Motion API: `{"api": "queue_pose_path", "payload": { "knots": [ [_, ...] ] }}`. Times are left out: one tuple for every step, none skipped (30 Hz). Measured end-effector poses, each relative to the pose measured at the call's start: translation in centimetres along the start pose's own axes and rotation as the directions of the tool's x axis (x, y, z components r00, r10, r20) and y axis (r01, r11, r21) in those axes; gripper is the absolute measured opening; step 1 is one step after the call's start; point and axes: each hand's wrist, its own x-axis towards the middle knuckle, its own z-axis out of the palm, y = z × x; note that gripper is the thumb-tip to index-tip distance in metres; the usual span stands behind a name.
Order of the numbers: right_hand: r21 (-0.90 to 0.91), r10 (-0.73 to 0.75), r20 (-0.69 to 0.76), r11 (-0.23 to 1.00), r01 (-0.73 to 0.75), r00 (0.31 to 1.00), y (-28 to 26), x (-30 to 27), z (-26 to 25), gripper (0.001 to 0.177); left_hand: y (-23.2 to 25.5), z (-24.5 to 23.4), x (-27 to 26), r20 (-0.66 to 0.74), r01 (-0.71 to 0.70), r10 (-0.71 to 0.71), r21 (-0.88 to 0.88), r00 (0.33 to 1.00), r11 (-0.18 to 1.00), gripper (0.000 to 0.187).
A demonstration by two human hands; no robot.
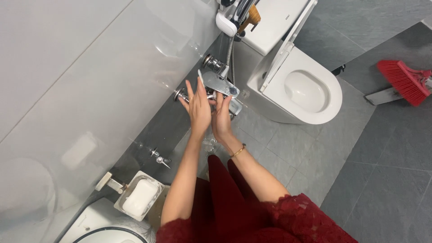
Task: Cleaning a bathroom mixer tap and surrounding area using spray cleaner and a cloth.
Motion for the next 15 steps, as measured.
{"api": "queue_pose_path", "payload": {
  "knots": [
    [-0.046, 0.004, 0.001, 0.999, -0.004, 1.000, 1.1, 0.0, -0.7, 0.078, -0.2, 0.2, -0.8, -0.021, -0.012, 0.012, -0.008, 1.000, 1.000, 0.060],
    [-0.090, 0.010, 0.001, 0.996, -0.010, 1.000, 2.2, -0.1, -1.4, 0.075, -0.4, 0.3, -1.6, -0.042, -0.021, 0.020, -0.014, 0.999, 1.000, 0.058],
    [-0.089, 0.009, 0.002, 0.996, -0.009, 1.000, 2.1, 0.1, -1.3, 0.075, -0.4, 0.4, -1.5, -0.043, -0.023, 0.022, -0.013, 0.999, 1.000, 0.058],
    [-0.095, 0.011, -0.004, 0.995, -0.011, 1.000, 2.5, -0.3, -1.4, 0.076, -0.7, 0.4, -1.9, -0.014, -0.008, 0.007, -0.042, 1.000, 0.999, 0.058],
    [-0.100, 0.013, -0.010, 0.995, -0.014, 1.000, 2.9, -0.7, -1.4, 0.077, -1.0, 0.4, -2.4, 0.016, 0.007, -0.006, -0.071, 1.000, 0.997, 0.059],
    [-0.103, 0.014, -0.004, 0.995, -0.015, 1.000, 2.7, -0.5, -1.2, 0.077, -1.3, 0.4, -2.4, 0.010, 0.008, -0.007, -0.072, 1.000, 0.997, 0.059],
    [-0.113, 0.004, -0.005, 0.994, -0.004, 1.000, 2.6, -0.4, -1.0, 0.078, -1.6, 0.5, -2.5, 0.043, 0.024, -0.020, -0.103, 0.999, 0.994, 0.060],
    [-0.122, -0.009, -0.007, 0.993, 0.008, 1.000, 2.4, -0.1, -0.8, 0.079, -1.8, 0.5, -2.4, 0.078, 0.039, -0.029, -0.134, 0.997, 0.990, 0.061],
    [-0.123, -0.010, -0.002, 0.992, 0.009, 1.000, 2.1, 0.1, -0.6, 0.079, -1.8, 0.4, -2.2, 0.073, 0.037, -0.028, -0.135, 0.997, 0.990, 0.061],
    [-0.130, -0.021, -0.010, 0.991, 0.019, 1.000, 2.0, 0.1, -0.4, 0.080, -1.9, 0.4, -2.2, 0.089, 0.051, -0.040, -0.125, 0.995, 0.991, 0.061],
    [-0.137, -0.031, -0.017, 0.990, 0.029, 0.999, 1.9, 0.2, -0.4, 0.082, -2.0, 0.4, -2.2, 0.104, 0.064, -0.052, -0.114, 0.993, 0.991, 0.061],
    [-0.136, -0.027, -0.019, 0.990, 0.024, 0.999, 1.9, 0.0, -0.3, 0.082, -1.9, 0.3, -2.0, 0.106, 0.068, -0.056, -0.113, 0.993, 0.991, 0.061],
    [-0.143, -0.035, -0.027, 0.989, 0.031, 0.999, 1.9, -0.1, -0.3, 0.083, -1.7, 0.3, -1.8, 0.089, 0.059, -0.052, -0.076, 0.995, 0.995, 0.060],
    [-0.152, -0.045, -0.032, 0.988, 0.039, 0.998, 1.8, -0.2, -0.2, 0.084, -1.5, 0.2, -1.5, 0.069, 0.048, -0.045, -0.041, 0.997, 0.998, 0.059],
    [-0.152, -0.043, -0.031, 0.988, 0.038, 0.999, 1.6, -0.2, -0.1, 0.084, -0.8, -0.3, -1.5, 0.068, 0.049, -0.046, -0.041, 0.997, 0.998, 0.059]
  ]
}}
